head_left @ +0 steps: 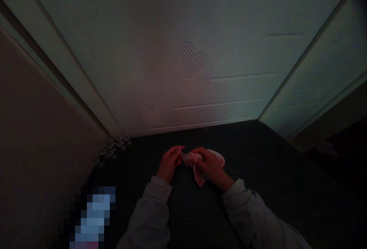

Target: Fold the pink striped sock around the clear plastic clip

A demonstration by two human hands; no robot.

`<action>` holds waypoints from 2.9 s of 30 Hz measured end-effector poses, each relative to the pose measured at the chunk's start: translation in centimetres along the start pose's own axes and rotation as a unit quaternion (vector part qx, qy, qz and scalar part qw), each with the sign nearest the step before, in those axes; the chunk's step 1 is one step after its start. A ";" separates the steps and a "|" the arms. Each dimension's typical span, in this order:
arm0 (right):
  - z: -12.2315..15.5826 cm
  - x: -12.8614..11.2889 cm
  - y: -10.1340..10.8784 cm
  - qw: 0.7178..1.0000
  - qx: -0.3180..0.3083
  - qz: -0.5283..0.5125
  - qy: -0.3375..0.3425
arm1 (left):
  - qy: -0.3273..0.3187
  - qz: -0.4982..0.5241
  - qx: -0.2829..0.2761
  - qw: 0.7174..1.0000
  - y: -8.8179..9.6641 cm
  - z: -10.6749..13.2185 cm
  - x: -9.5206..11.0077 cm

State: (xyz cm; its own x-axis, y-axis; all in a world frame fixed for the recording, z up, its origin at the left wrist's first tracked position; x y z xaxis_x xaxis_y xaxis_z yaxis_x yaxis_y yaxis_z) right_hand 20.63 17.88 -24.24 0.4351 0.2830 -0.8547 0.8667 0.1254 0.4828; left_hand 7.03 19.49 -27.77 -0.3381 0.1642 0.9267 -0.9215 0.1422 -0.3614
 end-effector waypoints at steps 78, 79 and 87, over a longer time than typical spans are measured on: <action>-0.1 0.9 -0.9 0.999 -0.036 0.030 -0.002 | 0.027 0.084 -0.040 0.995 -0.5 0.2 -0.4; 0.0 1.0 -0.8 0.999 -0.030 0.041 -0.010 | 0.024 0.084 -0.041 0.995 -0.5 0.2 -0.3; -0.2 1.2 -0.5 0.997 -0.008 0.068 -0.024 | 0.026 0.097 -0.009 0.995 0.0 0.0 -0.4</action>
State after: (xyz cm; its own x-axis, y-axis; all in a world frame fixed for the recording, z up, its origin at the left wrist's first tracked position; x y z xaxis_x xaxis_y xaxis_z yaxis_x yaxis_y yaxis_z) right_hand 20.69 18.31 -25.52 0.5595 0.2534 -0.7891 0.7953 0.1040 0.5973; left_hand 7.19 19.44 -28.17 -0.4989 0.2399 0.8328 -0.8358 0.1211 -0.5355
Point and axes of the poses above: each hand's wrist, its own z-axis away from the middle knuckle, its own y-axis out of the back of the hand, x = y × z, the point moved 8 cm from there along -z, towards the middle knuckle, and after that the axes turned 6 degrees about -x, right-handed, at the moved point
